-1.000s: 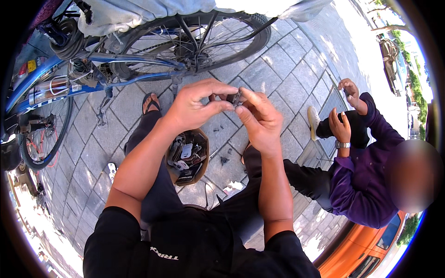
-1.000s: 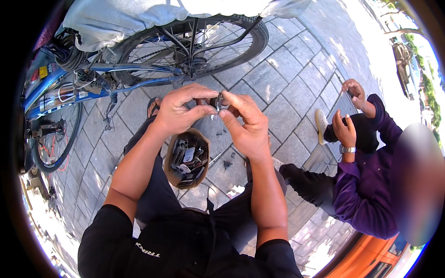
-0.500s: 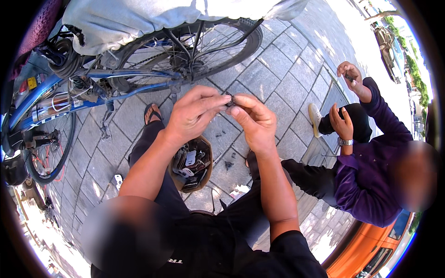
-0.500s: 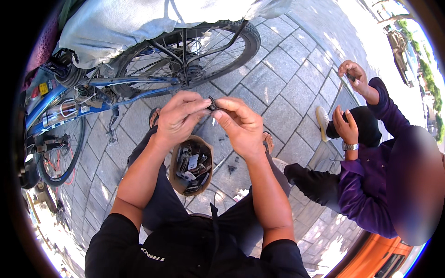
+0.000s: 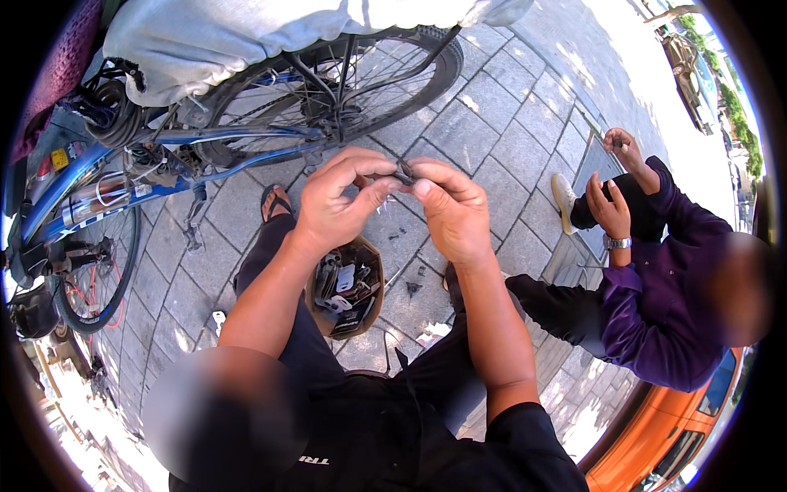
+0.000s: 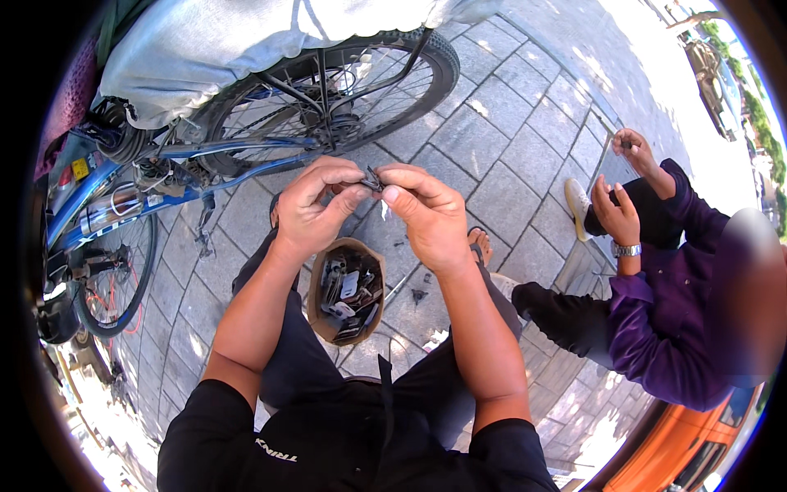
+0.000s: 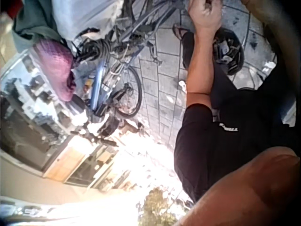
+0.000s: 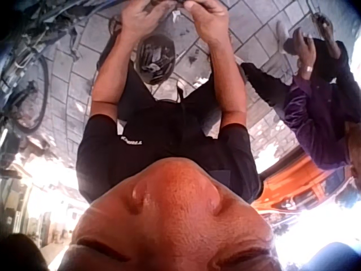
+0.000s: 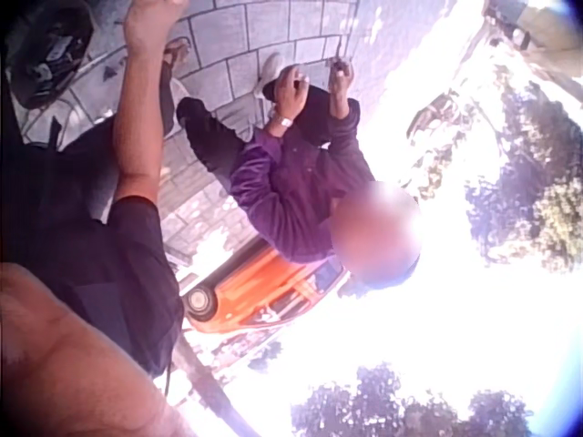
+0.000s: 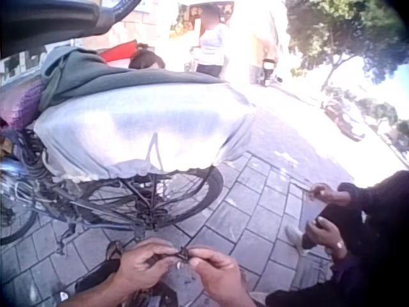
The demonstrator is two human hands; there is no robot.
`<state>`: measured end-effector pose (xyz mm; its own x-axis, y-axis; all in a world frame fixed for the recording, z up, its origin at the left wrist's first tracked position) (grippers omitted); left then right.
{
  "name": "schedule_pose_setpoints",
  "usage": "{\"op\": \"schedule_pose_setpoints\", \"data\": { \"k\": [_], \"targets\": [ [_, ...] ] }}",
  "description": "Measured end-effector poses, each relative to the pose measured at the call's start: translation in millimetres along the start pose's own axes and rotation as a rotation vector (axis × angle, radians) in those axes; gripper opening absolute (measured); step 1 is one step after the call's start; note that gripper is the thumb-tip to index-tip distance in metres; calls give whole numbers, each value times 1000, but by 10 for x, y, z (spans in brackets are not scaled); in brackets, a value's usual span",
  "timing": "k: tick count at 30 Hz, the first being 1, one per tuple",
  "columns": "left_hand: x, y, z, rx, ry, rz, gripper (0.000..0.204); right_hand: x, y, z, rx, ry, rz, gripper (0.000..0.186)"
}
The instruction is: The person sits on a sidewalk and disassembles a small bicycle component, likely a derailleur, using a screwdriver. They remove screws and separate parts, placing them into a container on the ground. A second person and a child are present nearby.
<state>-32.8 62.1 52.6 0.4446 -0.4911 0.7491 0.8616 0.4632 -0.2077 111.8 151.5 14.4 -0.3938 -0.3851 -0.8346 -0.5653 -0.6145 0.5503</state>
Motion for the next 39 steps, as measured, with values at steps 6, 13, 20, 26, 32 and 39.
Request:
{"op": "schedule_pose_setpoints", "data": {
  "k": [6, 13, 20, 26, 32, 39],
  "targets": [
    [-301, 152, -147, 84, -458, -504, 22, 61, -60, 24, 6, 69, 20, 23],
    [-474, 223, -272, 116, -820, -736, 26, 154, -125, 87, 87, 160, -84, 24],
    [-540, 276, -310, 182, -912, -936, 26, 170, -95, 125, 110, 169, -161, 22],
    [-557, 285, -323, 178, -943, -943, 26, 192, -121, 150, 103, 185, -153, 22],
    [-538, 290, -305, 178, -968, -942, 18, 181, -105, 149, 60, 170, -170, 26],
    [-629, 258, -367, 197, -1006, -901, 14, 161, -48, 148, 32, 134, -233, 32]
  ]
}}
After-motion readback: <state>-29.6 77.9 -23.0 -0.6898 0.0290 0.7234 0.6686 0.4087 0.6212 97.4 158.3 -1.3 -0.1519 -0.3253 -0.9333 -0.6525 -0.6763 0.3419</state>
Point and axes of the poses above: each hand's wrist, its own z-axis towards the middle knuckle, its own y-axis out of the palm, x = y × z, the point moved 9 cm from there along z, towards the middle knuckle, and after that the axes turned 8 degrees about y, right-handed, at the moved point
